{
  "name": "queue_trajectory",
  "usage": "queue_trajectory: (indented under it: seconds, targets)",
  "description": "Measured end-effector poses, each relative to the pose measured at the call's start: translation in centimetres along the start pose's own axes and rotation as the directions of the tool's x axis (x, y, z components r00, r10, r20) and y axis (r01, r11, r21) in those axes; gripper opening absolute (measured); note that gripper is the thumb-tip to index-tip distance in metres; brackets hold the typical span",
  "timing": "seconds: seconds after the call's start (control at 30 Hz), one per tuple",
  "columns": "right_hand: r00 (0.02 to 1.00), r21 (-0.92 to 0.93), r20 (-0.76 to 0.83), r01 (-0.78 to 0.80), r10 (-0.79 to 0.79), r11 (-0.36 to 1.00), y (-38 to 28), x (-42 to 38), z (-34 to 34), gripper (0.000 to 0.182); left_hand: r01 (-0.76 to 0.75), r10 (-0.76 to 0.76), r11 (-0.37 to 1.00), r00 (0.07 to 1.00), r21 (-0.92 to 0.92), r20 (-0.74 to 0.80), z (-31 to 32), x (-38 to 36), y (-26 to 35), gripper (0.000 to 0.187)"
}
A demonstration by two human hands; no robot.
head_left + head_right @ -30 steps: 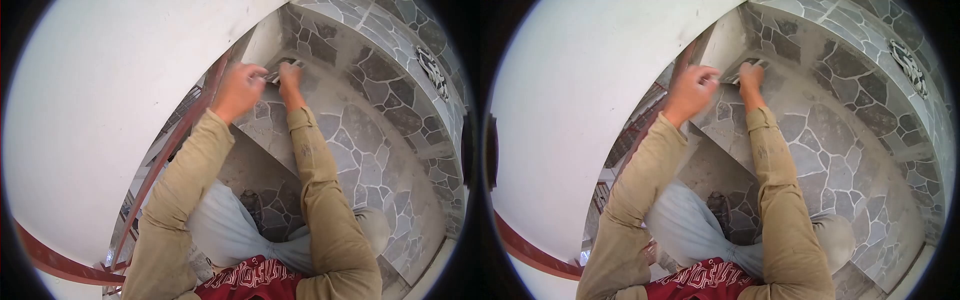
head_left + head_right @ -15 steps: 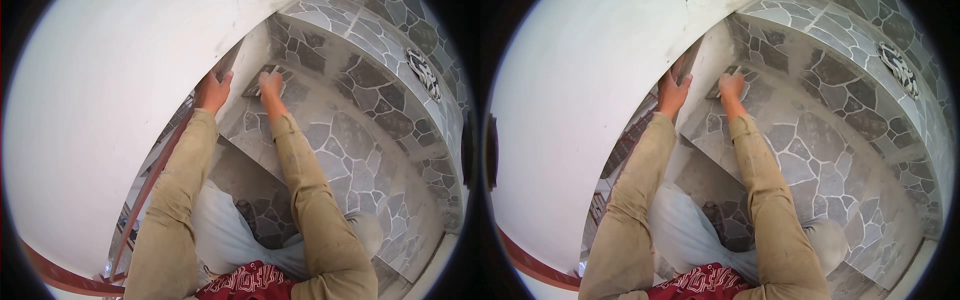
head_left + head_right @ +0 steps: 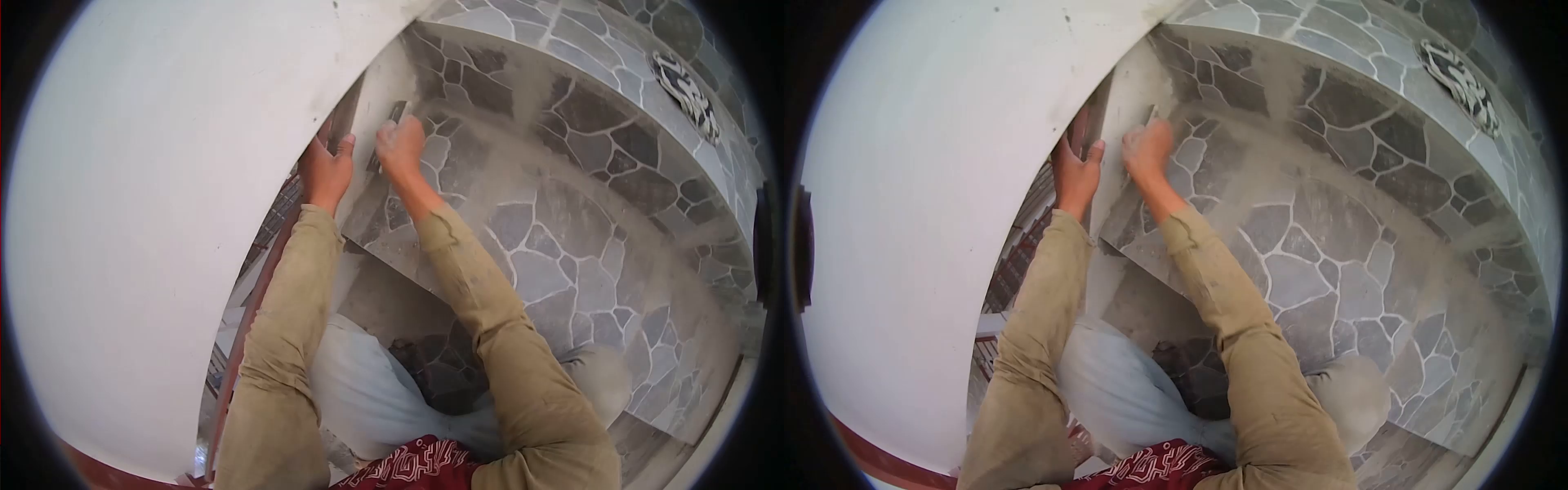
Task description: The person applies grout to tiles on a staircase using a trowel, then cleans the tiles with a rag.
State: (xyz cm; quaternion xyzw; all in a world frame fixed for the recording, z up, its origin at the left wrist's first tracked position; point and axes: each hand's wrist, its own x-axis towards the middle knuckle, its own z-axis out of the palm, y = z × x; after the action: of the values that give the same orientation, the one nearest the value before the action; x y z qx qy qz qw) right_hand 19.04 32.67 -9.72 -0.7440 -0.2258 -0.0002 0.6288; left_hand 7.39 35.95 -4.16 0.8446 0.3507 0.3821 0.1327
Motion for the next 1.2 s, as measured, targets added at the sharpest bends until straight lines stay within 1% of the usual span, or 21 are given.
queue_trajectory:
  seconds: [0.03,0.13,0.17,0.27,0.3,0.37,0.4,0.43,0.5,0.53,0.63,0.67,0.73,0.8,0.87,0.93,1.0,1.03,1.1,1.13,1.2]
  targets:
    - [1.0,-0.005,-0.011,-0.02,0.02,1.0,0.8,0.6,-0.1,0.025,-0.006,0.007,1.0,1.0,-0.001,0.022,0.0,-0.3,0.2,0.073]
    - [0.958,0.177,0.177,-0.258,0.227,0.95,3.6,3.0,0.3,0.02,0.016,-0.016,0.995,1.0,-0.094,-0.002,-0.7,-0.4,2.4,0.073]
    - [0.976,0.127,0.165,-0.163,0.141,0.978,3.2,2.8,0.8,0.023,-0.004,0.005,0.995,1.0,-0.101,0.013,-0.5,-0.4,1.7,0.073]
    - [0.999,-0.008,0.049,0.025,-0.024,1.0,-1.8,0.6,-0.1,0.026,0.029,-0.031,0.994,0.999,0.104,0.024,0.1,0.0,-1.1,0.078]
    - [1.0,-0.014,0.028,-0.004,0.004,1.0,-0.4,0.6,1.4,0.026,0.083,-0.082,0.997,0.994,-0.005,0.066,-0.1,0.2,-0.6,0.078]
    - [0.997,-0.042,-0.071,-0.04,0.037,0.998,2.3,1.9,3.5,0.029,0.098,-0.1,0.992,0.995,0.083,0.012,0.0,-0.1,-0.5,0.077]
    - [0.823,0.176,0.329,-0.535,0.463,0.826,2.9,4.3,1.6,0.032,0.09,-0.092,0.992,0.996,0.091,0.019,-0.1,-0.3,-0.4,0.077]
    - [0.823,0.188,0.328,-0.539,0.464,0.821,2.6,4.1,1.4,0.032,0.092,-0.095,0.993,0.995,0.08,0.036,-0.3,-0.2,-0.3,0.077]
    - [0.977,0.094,0.146,-0.171,0.156,0.981,2.3,3.6,1.8,0.029,0.071,-0.075,0.996,0.995,0.063,0.072,-0.1,0.0,0.1,0.077]
    - [0.934,0.022,0.27,-0.247,0.232,0.969,1.0,3.8,2.2,0.031,0.11,-0.11,0.994,0.992,0.001,0.064,-0.1,-0.1,0.3,0.077]
    - [0.925,0.069,0.238,-0.319,0.295,0.945,0.2,2.9,1.0,0.037,0.17,-0.17,0.985,0.982,0.001,0.085,-0.3,-0.2,0.7,0.076]
    - [0.923,0.069,0.25,-0.319,0.293,0.945,1.6,3.0,1.6,0.037,0.145,-0.144,0.989,0.986,-0.007,0.084,-0.2,-0.2,0.7,0.076]
    - [0.98,0.011,0.108,-0.168,0.165,0.986,5.8,4.2,2.9,0.037,0.128,-0.128,0.992,0.99,-0.006,0.06,-0.4,-0.3,0.7,0.075]
    - [0.966,0.023,0.163,-0.206,0.2,0.978,6.3,4.9,1.1,0.035,0.107,-0.109,0.994,0.993,0.037,0.046,-0.2,-0.3,0.8,0.073]
    - [0.924,0.135,0.207,-0.353,0.322,0.926,9.8,5.7,3.9,0.035,0.128,-0.128,0.992,0.991,-0.011,0.03,-0.4,-0.3,2.3,0.071]
    - [0.942,0.306,0.064,-0.332,0.328,0.892,10.1,4.9,3.5,0.032,0.12,-0.117,0.988,0.993,-0.094,0.031,-0.7,-0.4,2.4,0.071]
    - [0.867,0.319,0.286,-0.487,0.408,0.813,5.8,4.3,-1.9,0.036,0.11,-0.114,0.963,0.994,-0.246,0.001,-0.4,-0.3,2.2,0.068]
    - [0.871,0.308,0.305,-0.474,0.386,0.825,5.9,4.2,-1.4,0.036,0.104,-0.104,0.921,0.994,-0.375,0.021,0.2,-0.1,0.7,0.07]
    - [0.941,0.09,0.158,-0.316,0.3,0.945,6.0,4.1,-0.3,0.032,0.106,-0.107,0.994,0.994,-0.041,-0.018,-0.3,-0.2,0.9,0.072]
    - [0.944,0.079,0.174,-0.297,0.28,0.952,6.2,4.5,-0.1,0.032,0.05,-0.051,0.999,0.996,-0.014,-0.067,0.8,-0.2,-1.4,0.072]
    - [0.866,0.229,0.287,-0.478,0.41,0.848,4.8,5.0,-1.2,0.029,0.134,-0.135,0.991,0.99,-0.02,-0.049,0.2,-0.4,-0.1,0.069]
